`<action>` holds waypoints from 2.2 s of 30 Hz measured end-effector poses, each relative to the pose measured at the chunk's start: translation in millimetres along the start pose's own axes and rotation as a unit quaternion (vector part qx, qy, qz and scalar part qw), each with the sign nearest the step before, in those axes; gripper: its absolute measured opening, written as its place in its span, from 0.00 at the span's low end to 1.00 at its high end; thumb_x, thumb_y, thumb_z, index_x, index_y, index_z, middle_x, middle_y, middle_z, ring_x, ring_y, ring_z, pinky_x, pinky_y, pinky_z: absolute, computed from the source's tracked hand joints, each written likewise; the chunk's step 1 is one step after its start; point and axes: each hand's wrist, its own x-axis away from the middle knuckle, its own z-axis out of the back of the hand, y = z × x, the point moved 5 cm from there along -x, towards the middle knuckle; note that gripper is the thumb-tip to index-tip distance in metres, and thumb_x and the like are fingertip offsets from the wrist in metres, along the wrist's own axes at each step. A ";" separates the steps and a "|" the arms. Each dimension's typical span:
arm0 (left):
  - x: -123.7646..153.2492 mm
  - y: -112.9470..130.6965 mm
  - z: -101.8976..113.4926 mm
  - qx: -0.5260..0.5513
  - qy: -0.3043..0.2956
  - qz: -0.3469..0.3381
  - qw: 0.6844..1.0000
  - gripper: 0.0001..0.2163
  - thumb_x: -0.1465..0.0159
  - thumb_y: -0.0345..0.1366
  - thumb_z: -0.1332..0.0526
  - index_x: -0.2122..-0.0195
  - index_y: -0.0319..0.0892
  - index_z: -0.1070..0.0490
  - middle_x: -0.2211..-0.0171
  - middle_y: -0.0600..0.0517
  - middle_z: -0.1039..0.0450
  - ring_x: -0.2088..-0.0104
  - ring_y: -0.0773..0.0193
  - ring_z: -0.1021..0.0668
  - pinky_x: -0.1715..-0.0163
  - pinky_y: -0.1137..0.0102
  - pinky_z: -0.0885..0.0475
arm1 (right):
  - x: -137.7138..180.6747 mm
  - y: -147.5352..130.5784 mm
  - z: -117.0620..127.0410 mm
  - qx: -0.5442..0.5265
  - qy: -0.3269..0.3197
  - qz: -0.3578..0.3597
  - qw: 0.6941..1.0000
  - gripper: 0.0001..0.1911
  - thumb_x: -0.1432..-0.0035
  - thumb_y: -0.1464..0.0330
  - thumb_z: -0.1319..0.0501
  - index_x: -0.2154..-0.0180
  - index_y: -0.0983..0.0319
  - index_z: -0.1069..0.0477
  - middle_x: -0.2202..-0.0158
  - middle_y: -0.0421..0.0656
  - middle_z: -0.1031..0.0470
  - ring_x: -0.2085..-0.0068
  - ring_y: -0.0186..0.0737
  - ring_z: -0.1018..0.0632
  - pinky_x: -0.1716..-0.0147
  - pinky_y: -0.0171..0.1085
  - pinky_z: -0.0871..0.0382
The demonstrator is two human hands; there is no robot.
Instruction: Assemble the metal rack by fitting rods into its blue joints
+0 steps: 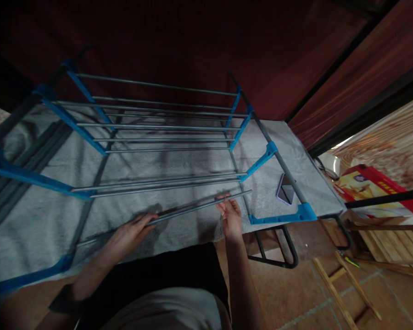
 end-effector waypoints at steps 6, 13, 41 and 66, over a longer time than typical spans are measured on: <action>0.6 -10.8 4.1 -0.002 0.008 0.027 1.000 0.13 0.26 0.41 0.46 0.49 0.48 0.23 0.53 0.46 0.14 0.55 0.53 0.13 0.55 0.61 0.17 | -11.5 5.4 17.2 -0.017 0.048 -0.012 0.999 0.12 0.49 0.63 0.27 0.62 0.55 0.26 0.61 0.38 0.16 0.58 0.38 0.17 0.53 0.38 0.22; 8.4 -32.4 7.6 0.002 0.031 0.028 0.999 0.15 0.26 0.45 0.45 0.49 0.48 0.21 0.51 0.46 0.14 0.52 0.53 0.14 0.50 0.60 0.18 | -22.9 4.9 28.0 0.004 0.080 -0.002 0.997 0.09 0.46 0.64 0.31 0.62 0.55 0.25 0.60 0.41 0.15 0.56 0.40 0.16 0.51 0.42 0.21; 50.0 -65.3 30.2 -0.057 0.102 0.098 0.988 0.18 0.27 0.50 0.47 0.53 0.48 0.20 0.54 0.45 0.16 0.53 0.50 0.15 0.48 0.56 0.21 | -37.4 2.8 38.3 -0.023 0.116 -0.029 0.993 0.11 0.44 0.60 0.28 0.63 0.57 0.25 0.67 0.37 0.18 0.64 0.35 0.17 0.58 0.37 0.20; 55.2 -94.9 22.4 -0.047 0.129 0.103 0.985 0.18 0.27 0.55 0.47 0.55 0.50 0.25 0.57 0.48 0.17 0.55 0.49 0.15 0.51 0.54 0.18 | -41.9 1.6 31.1 -0.039 0.138 -0.028 0.989 0.11 0.44 0.60 0.30 0.62 0.58 0.24 0.67 0.38 0.16 0.65 0.35 0.16 0.63 0.34 0.21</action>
